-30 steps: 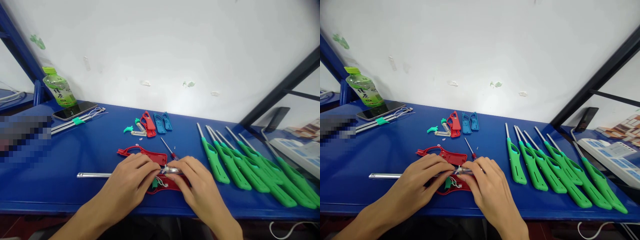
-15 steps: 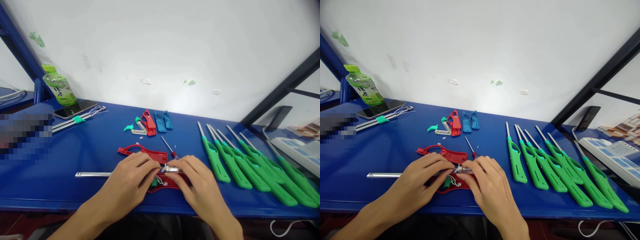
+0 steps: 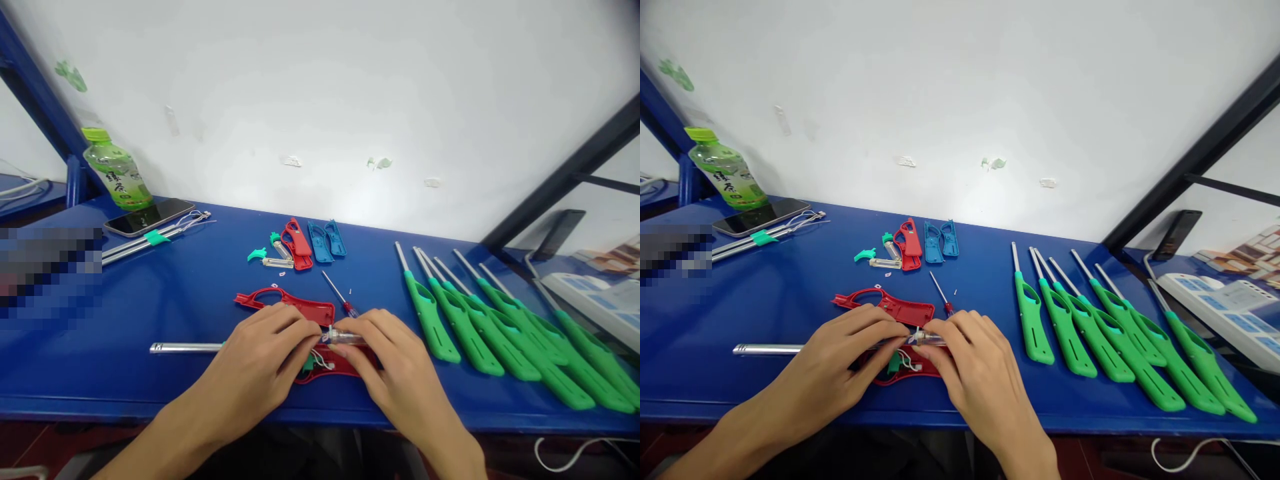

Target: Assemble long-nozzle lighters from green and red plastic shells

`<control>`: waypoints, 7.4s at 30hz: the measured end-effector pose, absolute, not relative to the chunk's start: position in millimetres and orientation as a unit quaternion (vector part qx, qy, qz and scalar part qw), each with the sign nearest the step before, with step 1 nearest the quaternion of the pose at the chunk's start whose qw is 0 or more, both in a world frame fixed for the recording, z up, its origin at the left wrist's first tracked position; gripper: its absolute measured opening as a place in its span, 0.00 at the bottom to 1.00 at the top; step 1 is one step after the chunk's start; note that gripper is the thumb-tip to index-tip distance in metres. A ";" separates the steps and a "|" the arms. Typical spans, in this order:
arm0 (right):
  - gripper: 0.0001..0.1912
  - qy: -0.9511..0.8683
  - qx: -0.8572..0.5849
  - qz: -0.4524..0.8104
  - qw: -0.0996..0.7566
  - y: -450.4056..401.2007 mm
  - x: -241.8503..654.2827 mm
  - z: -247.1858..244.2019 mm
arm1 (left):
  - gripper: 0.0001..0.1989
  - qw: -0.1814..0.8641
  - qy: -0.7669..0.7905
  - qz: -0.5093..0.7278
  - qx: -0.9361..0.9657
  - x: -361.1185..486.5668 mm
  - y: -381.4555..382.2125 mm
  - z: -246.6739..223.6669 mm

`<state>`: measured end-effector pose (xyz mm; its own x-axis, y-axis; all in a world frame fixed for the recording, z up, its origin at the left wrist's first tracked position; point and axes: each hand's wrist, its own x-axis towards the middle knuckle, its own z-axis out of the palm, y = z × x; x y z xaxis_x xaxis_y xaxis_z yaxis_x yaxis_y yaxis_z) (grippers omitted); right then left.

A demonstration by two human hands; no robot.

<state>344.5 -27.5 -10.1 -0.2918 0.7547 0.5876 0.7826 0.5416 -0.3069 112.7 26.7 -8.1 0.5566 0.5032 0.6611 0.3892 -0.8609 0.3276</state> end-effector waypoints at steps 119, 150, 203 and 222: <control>0.08 -0.806 -0.405 -0.051 0.428 -28.8 347.8 -4.7 | 0.07 0.054 0.216 0.413 0.883 113.1 22.3 -0.6; 0.09 -0.800 -0.489 -0.012 0.347 -44.2 356.3 -17.5 | 0.09 0.059 0.327 0.328 0.884 104.0 4.9 -5.3; 0.18 -0.794 -0.494 0.139 0.326 -48.5 364.0 -2.0 | 0.25 -0.072 0.279 0.259 0.922 107.8 -1.7 -4.2; 0.17 -0.782 -0.499 0.163 0.335 -48.8 362.4 -1.5 | 0.23 -0.006 0.214 0.286 0.934 101.5 10.1 -2.3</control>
